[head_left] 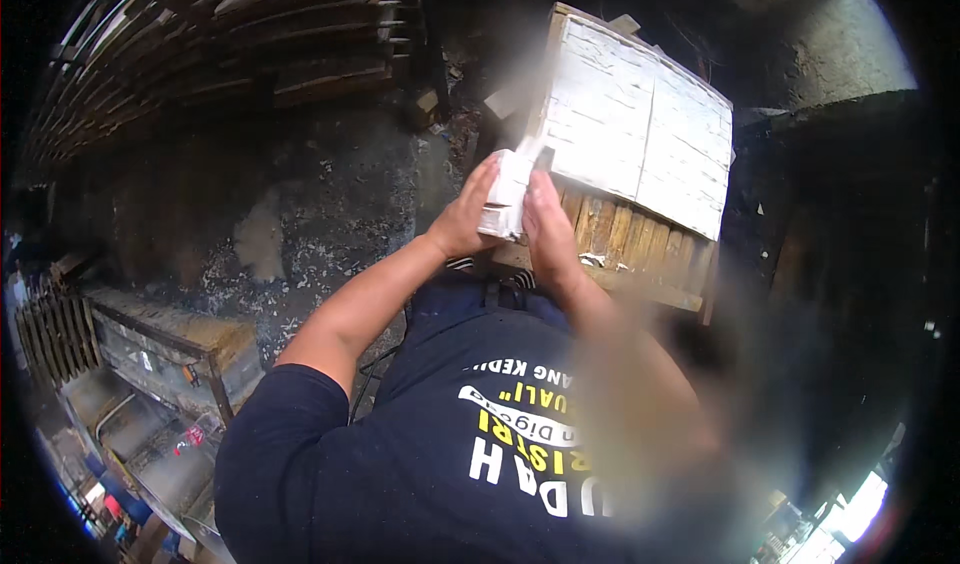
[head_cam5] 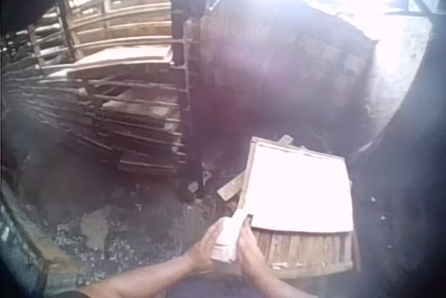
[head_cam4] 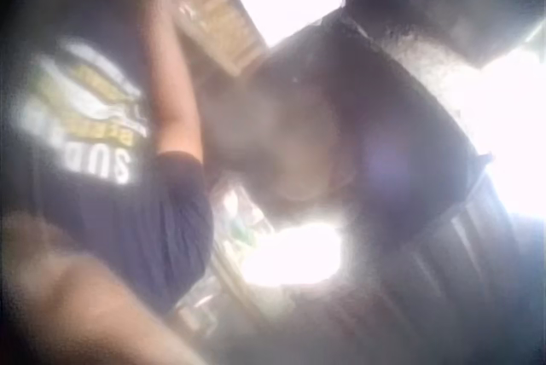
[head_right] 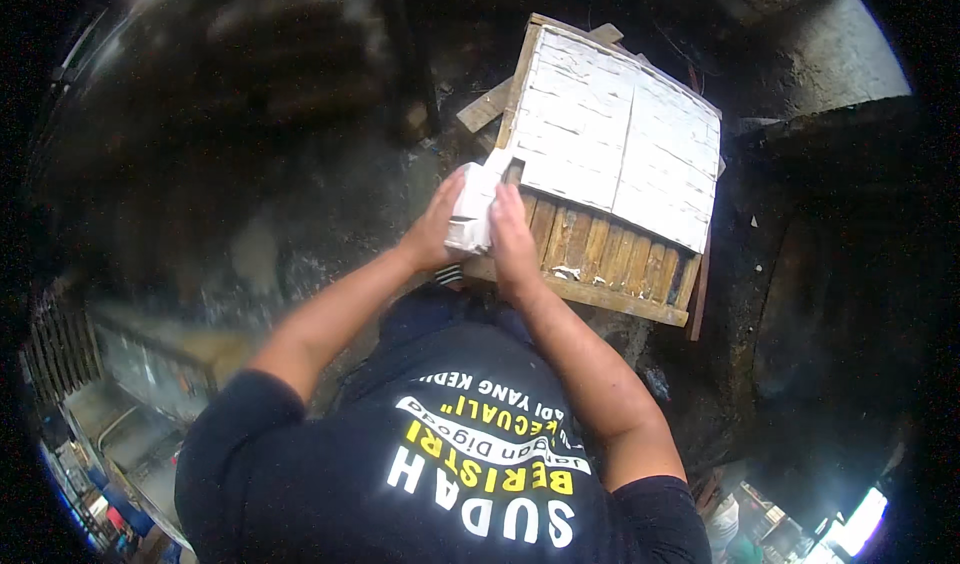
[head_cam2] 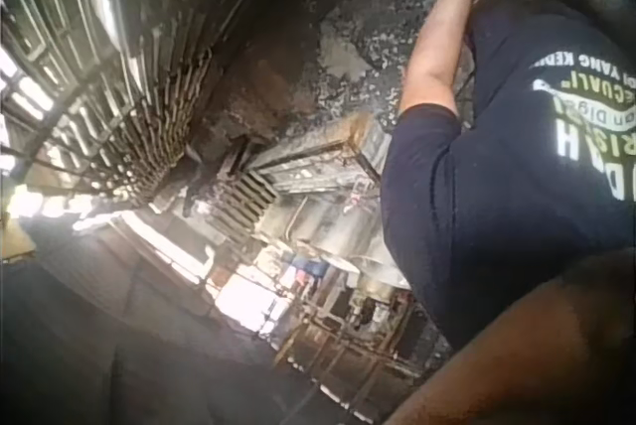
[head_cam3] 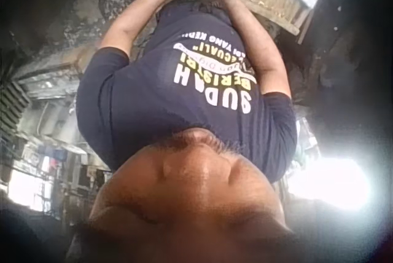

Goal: The person deep fries tofu in a large outdoor vat using a long-handled scoop and then transfers the cooked tofu into plastic crates by hand.

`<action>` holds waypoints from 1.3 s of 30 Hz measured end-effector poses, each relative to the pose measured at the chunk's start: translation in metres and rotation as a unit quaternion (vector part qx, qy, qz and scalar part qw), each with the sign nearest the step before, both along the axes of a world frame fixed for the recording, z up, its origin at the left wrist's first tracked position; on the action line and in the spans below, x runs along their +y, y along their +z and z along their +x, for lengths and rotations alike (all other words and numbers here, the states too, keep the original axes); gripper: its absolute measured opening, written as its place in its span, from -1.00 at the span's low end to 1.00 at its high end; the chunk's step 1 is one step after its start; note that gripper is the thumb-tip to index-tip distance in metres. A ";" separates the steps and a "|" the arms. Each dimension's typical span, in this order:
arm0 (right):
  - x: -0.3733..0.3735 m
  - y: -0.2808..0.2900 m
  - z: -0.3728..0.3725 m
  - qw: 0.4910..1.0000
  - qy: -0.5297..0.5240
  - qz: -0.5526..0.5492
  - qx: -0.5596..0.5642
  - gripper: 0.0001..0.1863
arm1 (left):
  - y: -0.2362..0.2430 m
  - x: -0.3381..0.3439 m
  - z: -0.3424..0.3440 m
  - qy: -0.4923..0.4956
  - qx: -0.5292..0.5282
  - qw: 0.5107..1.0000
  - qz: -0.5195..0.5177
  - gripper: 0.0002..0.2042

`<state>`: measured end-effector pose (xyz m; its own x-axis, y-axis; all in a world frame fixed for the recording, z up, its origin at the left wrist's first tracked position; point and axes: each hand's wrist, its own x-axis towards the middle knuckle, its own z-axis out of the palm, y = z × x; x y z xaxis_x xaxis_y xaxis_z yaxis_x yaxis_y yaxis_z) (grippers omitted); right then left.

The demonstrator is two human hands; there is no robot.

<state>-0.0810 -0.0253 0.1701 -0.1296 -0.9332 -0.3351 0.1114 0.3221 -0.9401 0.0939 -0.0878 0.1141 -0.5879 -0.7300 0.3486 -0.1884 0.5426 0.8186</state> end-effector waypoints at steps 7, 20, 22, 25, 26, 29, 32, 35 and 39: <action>-0.017 -0.021 -0.030 0.950 -0.091 0.022 -0.297 -0.32 | 0.026 0.009 -0.039 -0.058 -0.104 0.993 -0.028 -0.06; 0.086 -0.010 -0.096 0.843 -0.231 -0.017 -0.486 -0.35 | 0.094 0.043 -0.116 -0.144 0.077 0.982 0.100 -0.18; 0.100 -0.017 -0.107 0.826 -0.168 -0.026 -0.538 -0.36 | 0.065 0.038 -0.113 -0.059 0.065 0.985 0.147 -0.22; 0.080 0.024 -0.070 0.875 -0.232 0.011 -0.425 -0.36 | 0.066 0.045 -0.130 -0.090 -0.012 0.993 0.079 -0.23; 0.082 0.027 -0.072 0.890 -0.233 0.052 -0.388 -0.39 | 0.074 0.049 -0.137 -0.115 -0.010 0.990 0.075 -0.23; 0.088 0.046 -0.080 0.886 -0.246 0.070 -0.387 -0.42 | 0.100 0.059 -0.164 -0.134 -0.092 0.983 0.090 -0.23; 0.096 0.064 -0.095 0.853 -0.287 0.023 -0.435 -0.46 | 0.124 0.059 -0.185 -0.168 -0.163 0.970 0.065 -0.22; 0.118 0.082 -0.137 0.839 -0.318 -0.039 -0.441 -0.48 | 0.152 0.050 -0.198 -0.159 -0.055 0.981 0.098 -0.25; 0.145 0.098 -0.211 0.820 -0.370 -0.131 -0.416 -0.51 | 0.176 0.026 -0.181 -0.165 -0.053 0.974 0.149 -0.30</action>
<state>-0.2923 0.1195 0.2685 -0.5213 -0.7559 -0.3961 0.8235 -0.3237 -0.4660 -0.0872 -0.0616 0.2904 -0.8281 -0.5556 0.0753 -0.1359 0.3293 0.9344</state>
